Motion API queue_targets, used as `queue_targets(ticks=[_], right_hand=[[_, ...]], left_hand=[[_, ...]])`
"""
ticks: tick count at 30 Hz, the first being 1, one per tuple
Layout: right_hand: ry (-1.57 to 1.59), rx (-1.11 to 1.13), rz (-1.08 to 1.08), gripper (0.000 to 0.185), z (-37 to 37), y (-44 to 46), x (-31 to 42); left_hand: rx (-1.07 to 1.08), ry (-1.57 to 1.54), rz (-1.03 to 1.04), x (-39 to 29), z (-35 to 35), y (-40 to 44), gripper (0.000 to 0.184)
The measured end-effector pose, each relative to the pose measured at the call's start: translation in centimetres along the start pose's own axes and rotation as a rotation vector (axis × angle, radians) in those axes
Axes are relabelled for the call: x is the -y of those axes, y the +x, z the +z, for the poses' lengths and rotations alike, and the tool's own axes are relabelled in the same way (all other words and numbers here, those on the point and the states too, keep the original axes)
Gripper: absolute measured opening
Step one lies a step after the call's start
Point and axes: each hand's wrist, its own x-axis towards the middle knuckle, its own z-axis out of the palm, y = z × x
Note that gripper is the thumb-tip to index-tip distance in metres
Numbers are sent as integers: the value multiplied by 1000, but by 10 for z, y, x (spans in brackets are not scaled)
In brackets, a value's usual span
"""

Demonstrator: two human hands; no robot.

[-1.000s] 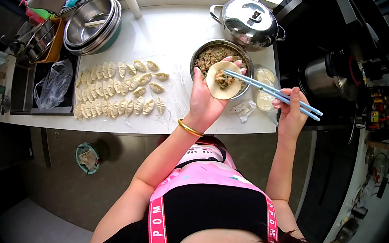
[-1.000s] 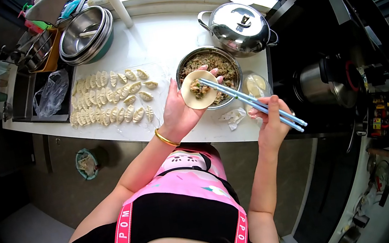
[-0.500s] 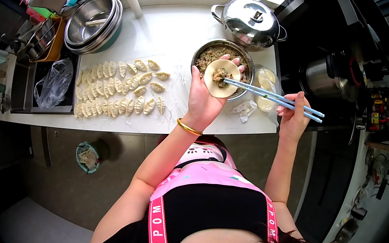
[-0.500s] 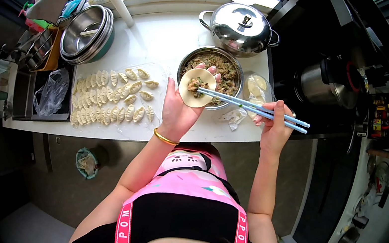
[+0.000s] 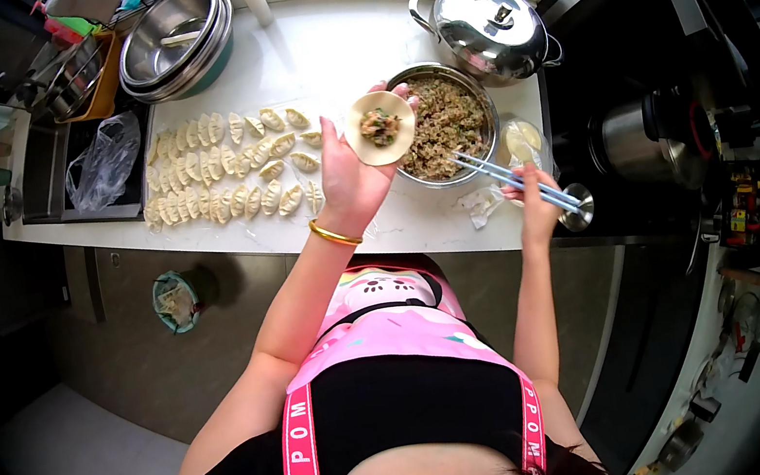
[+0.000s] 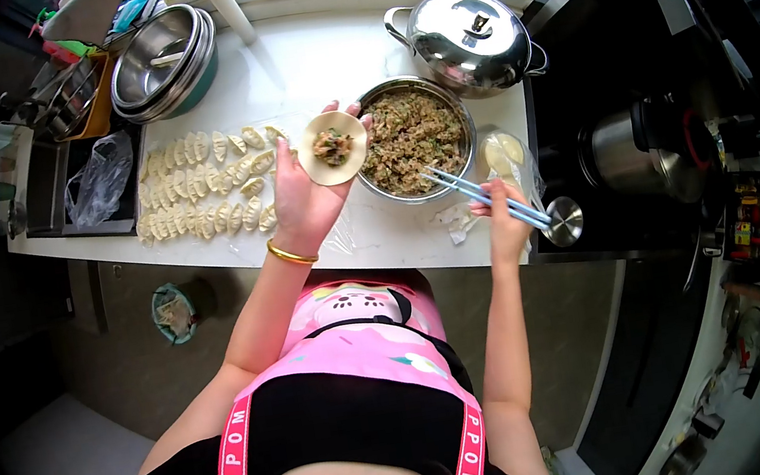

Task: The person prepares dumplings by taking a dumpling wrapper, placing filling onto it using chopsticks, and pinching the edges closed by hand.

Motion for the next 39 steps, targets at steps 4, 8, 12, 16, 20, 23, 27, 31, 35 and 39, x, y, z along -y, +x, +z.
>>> queue_targets(ticks=[4, 8, 12, 16, 20, 23, 27, 31, 35, 39], right_hand=[[22, 23, 9, 28, 21, 3, -34], [28, 34, 26, 28, 30, 7, -51], [38, -17, 27, 28, 35, 6, -55], [173, -97, 132, 31, 28, 8, -68], [336, -182, 267, 35, 24, 5, -70], [428, -247, 325, 33, 21, 3, -66], [422, -251, 320, 33, 10, -1, -49], [417, -223, 201, 32, -2, -3, -30], [358, -168, 71, 33, -6, -4, -6], [393, -212, 83, 34, -9, -3, 0]], left_hand=[[-28, 47, 38, -6, -6, -3, 75], [-24, 10, 49, -9, -10, -5, 73], [-44, 37, 60, -10, -9, -7, 73], [-41, 49, 61, -11, -11, -6, 73], [-31, 39, 58, -12, -16, -6, 72], [-50, 50, 55, -13, -16, -5, 72], [-50, 43, 52, -12, -22, -3, 73], [-78, 50, 40, -10, -20, -1, 74], [-71, 48, 28, -8, -19, 1, 74], [-67, 47, 24, -7, -19, 1, 74]])
